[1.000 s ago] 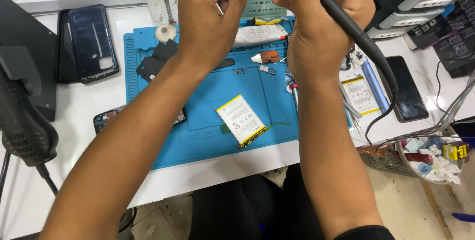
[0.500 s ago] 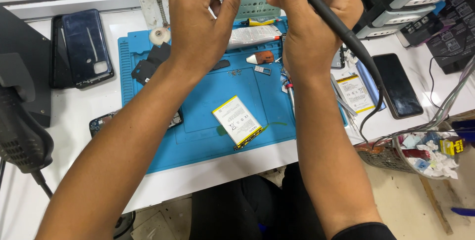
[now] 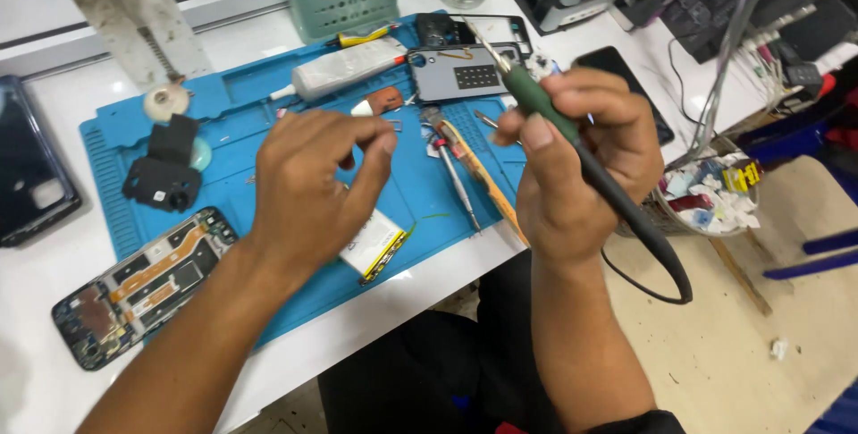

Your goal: Soldering a wire onto a mobile phone battery at a repair bench

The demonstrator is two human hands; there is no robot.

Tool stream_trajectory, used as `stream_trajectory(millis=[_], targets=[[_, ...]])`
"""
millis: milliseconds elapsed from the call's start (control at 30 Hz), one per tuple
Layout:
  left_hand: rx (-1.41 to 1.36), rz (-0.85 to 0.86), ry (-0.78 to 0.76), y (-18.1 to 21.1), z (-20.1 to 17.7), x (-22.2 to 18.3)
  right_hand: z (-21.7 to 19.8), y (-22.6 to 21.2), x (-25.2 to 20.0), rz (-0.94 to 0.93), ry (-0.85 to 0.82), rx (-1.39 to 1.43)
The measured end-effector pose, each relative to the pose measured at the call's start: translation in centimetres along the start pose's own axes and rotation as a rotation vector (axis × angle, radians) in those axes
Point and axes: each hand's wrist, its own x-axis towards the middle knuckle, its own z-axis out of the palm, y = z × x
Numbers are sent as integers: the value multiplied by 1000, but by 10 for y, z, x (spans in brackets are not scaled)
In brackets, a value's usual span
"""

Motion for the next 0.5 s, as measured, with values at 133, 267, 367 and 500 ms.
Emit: stream_trajectory(millis=[133, 267, 367, 500], targets=[[-58, 40, -80, 20, 29, -19, -40, -1, -28, 7, 59, 17], [-147, 92, -121, 32, 46, -31, -62, 0, -56, 22, 61, -141], [-210, 117, -136, 39, 51, -32, -75, -3, -70, 58, 49, -275], [-288, 43, -211, 49, 58, -40, -89, -9, -82, 194, -64, -150]])
